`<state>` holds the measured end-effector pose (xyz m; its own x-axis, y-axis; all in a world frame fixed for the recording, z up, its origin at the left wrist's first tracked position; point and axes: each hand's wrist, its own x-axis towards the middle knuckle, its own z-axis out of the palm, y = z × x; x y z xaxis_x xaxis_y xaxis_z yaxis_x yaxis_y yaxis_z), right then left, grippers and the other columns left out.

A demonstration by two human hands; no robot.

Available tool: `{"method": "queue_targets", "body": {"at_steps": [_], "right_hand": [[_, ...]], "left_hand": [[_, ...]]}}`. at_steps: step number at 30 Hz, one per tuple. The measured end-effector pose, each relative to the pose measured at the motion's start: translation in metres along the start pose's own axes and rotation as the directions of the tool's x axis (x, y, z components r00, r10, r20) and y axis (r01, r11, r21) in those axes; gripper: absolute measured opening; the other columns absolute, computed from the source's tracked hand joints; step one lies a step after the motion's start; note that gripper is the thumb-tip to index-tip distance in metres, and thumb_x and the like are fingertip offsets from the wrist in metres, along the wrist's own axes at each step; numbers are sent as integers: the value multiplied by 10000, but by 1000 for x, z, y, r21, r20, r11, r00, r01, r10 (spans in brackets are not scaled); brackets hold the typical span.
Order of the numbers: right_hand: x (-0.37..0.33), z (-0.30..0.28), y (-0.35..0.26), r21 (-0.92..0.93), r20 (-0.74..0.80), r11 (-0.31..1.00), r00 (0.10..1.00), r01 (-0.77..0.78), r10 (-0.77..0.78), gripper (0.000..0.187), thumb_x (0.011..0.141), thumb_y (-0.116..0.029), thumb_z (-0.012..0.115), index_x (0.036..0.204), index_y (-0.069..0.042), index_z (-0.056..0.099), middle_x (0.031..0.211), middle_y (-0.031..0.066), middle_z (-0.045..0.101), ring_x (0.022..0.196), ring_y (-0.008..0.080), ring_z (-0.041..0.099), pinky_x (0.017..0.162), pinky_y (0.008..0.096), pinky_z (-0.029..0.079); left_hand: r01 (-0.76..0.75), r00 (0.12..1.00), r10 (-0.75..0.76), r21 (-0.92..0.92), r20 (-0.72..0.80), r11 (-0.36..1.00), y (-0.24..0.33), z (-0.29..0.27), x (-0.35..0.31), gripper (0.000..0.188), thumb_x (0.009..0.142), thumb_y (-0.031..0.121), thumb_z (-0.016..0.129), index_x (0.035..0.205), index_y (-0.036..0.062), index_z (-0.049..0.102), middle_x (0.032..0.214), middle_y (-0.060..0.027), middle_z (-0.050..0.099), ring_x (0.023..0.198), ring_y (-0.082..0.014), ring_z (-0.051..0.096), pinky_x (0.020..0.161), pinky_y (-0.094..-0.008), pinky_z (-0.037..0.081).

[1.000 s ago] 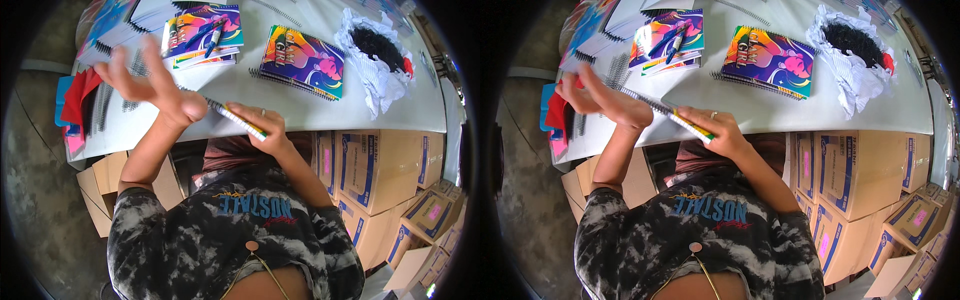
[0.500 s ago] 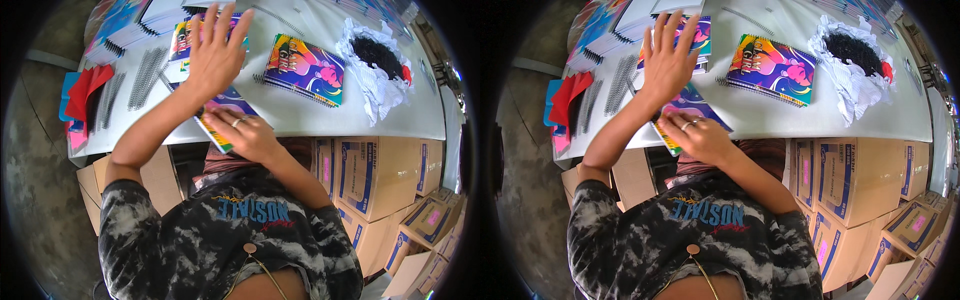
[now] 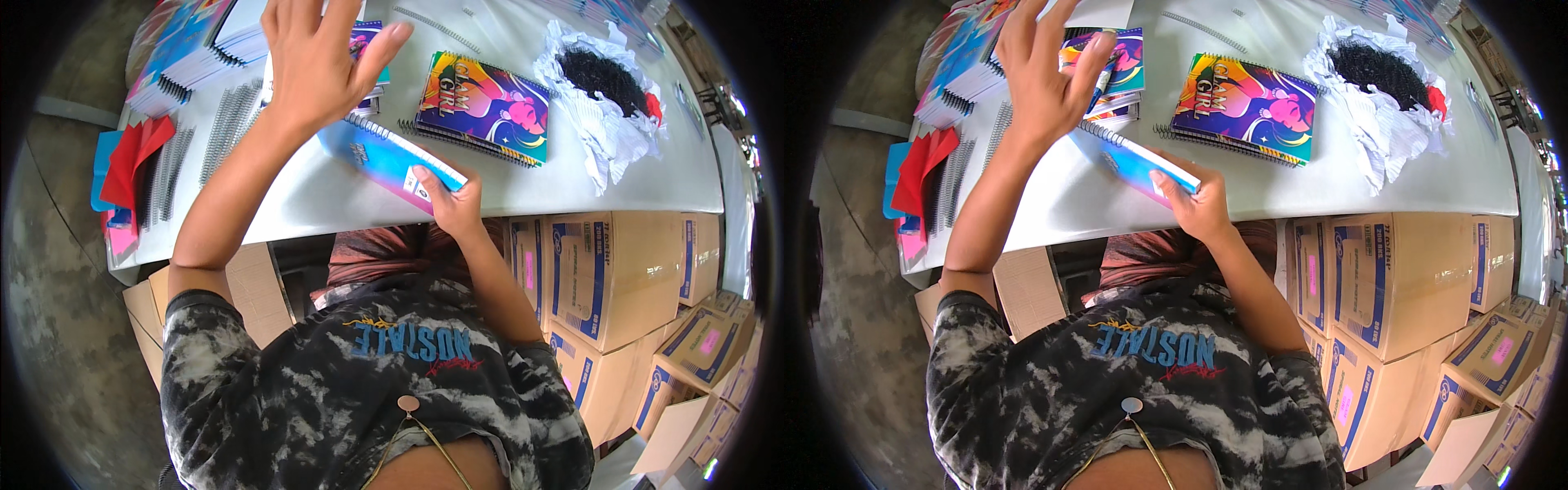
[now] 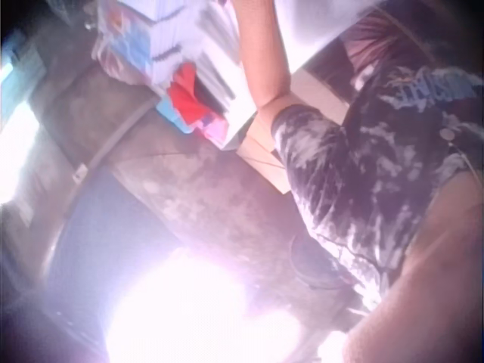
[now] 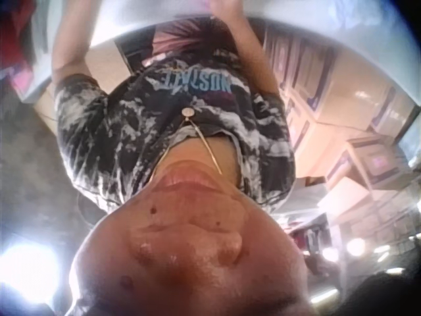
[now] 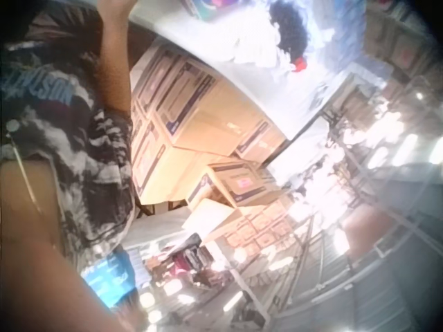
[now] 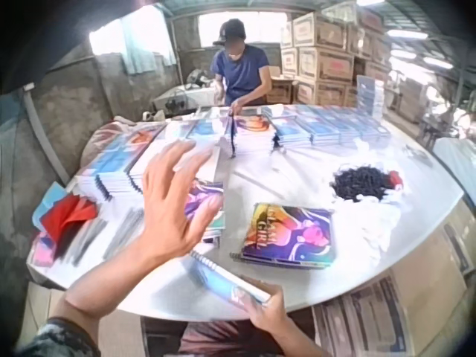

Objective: The person repeatedly picks up spiral-bound notebook covers and inserts spiral wire bindings into the pre-punched holes. They then place the assembled notebooks into a stack on the table.

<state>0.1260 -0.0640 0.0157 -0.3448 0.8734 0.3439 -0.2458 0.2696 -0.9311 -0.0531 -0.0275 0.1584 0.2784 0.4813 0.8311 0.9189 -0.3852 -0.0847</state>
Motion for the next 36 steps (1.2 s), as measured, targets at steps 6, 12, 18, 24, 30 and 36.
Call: {"method": "queue_targets", "body": {"at_steps": [6,12,18,24,30,36], "right_hand": [[8,-3,-1,-269,137,911,949,313,-285,374,759,58,580,1123,-26,594,1039,116,643,891,199,644,760,273,501],[3,-6,-3,-277,179,878,919,389,-351,422,707,92,562,1116,-11,586,1103,139,609,966,265,621,806,322,504],[8,10,-2,-244,224,850,880,468,-420,412,707,63,593,1114,-4,584,1090,132,616,956,271,623,801,322,506],[11,10,-5,-273,193,859,900,432,-391,425,686,49,625,1107,-8,589,1070,147,619,929,282,627,762,333,510],[9,5,1,-262,161,904,939,338,-304,495,668,6,633,1156,-27,559,1052,162,620,887,280,637,746,350,504],[-1,6,8,-351,297,841,901,411,-316,472,683,-82,671,1140,-32,566,1084,154,609,805,288,639,646,334,506]], "left_hand": [[-50,969,51,9,-242,999,-7,2,-22,752,860,571,363,1332,-13,317,1360,-237,285,1301,-401,186,1034,-540,116],[-478,871,489,-304,-44,824,26,18,-172,779,744,685,447,1213,65,505,1039,-193,567,1210,-371,383,1001,-564,236],[-17,996,38,-242,83,970,26,26,-139,887,709,746,406,1204,15,486,1135,-244,472,1102,-457,383,933,-579,234],[-350,934,337,-118,-117,929,25,8,-111,903,718,731,421,1246,-1,443,1249,-230,429,1077,-435,421,1000,-568,187],[-132,909,341,-612,238,780,59,36,-193,817,742,695,453,1311,111,402,1287,-227,379,1200,-366,332,986,-570,239],[-9,978,99,-436,183,900,59,22,-113,848,746,703,416,1263,31,443,1310,-255,347,1184,-417,345,959,-610,201]]}}
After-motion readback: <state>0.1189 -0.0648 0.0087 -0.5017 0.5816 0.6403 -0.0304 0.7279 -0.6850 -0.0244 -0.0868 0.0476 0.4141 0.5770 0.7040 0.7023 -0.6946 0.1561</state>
